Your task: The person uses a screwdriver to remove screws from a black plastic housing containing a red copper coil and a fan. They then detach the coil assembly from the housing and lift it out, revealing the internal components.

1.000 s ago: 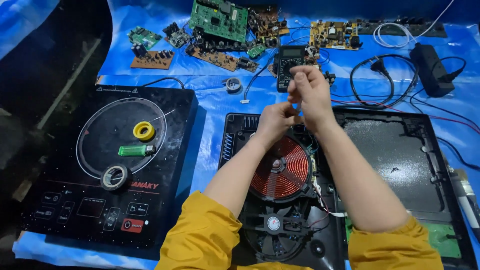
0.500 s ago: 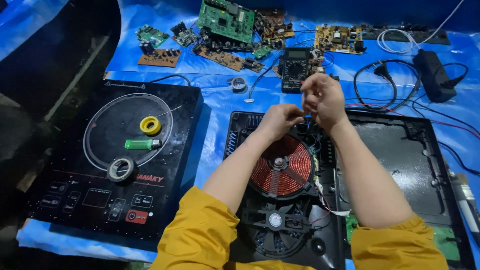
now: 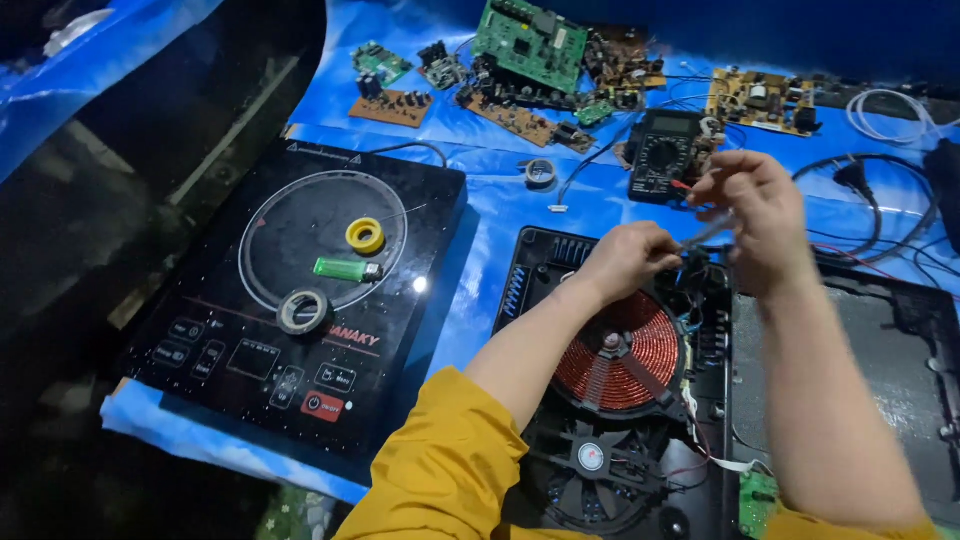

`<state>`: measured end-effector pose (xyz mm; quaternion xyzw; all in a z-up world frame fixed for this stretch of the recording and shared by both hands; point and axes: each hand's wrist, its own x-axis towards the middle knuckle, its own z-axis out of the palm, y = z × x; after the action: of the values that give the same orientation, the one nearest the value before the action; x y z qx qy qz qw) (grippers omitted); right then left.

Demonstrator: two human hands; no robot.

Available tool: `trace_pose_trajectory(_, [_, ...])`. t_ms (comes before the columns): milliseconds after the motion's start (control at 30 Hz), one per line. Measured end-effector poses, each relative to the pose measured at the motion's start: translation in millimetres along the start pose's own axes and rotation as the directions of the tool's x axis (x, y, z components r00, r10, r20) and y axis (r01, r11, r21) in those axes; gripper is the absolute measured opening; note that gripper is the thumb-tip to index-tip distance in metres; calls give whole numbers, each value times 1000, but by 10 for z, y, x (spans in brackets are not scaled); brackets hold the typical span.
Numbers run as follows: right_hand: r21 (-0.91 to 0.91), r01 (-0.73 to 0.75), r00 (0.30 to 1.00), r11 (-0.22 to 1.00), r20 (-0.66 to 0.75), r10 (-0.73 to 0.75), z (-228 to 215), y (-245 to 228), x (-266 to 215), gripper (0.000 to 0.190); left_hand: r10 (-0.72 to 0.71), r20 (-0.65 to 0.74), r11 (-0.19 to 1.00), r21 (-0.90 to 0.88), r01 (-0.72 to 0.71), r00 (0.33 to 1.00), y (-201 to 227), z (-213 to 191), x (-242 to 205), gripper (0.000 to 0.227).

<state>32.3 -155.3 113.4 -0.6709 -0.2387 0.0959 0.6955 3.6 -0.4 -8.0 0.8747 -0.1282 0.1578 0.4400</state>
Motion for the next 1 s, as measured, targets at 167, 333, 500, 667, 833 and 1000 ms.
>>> trace_pose_trajectory(167, [-729,-49,992,682,45,120,-14,-269,23,25,-82,-49,996,-35,80,995,123,-83,-17,22])
trace_pose_trajectory(333, [-891,-76,977,448,24,214,186,-569,61,37,-72,22,997,10,72,997,169,-76,-7,25])
trace_pose_trajectory(500, [-997,-55,873,59,-19,487,327,-776,98,36,-189,115,982,11,189,975,170,-160,42,21])
trace_pose_trajectory(667, [-982,46,814,-183,-69,576,369,-901,95,55,-199,308,980,40,197,930,70,-375,119,47])
trace_pose_trajectory(833, [-976,145,805,-163,20,593,351,-838,152,45,-333,422,940,216,263,844,384,-477,106,43])
trace_pose_trajectory(1000, [-966,231,841,-118,138,523,312,-843,69,30,-295,327,939,275,208,898,212,-188,51,10])
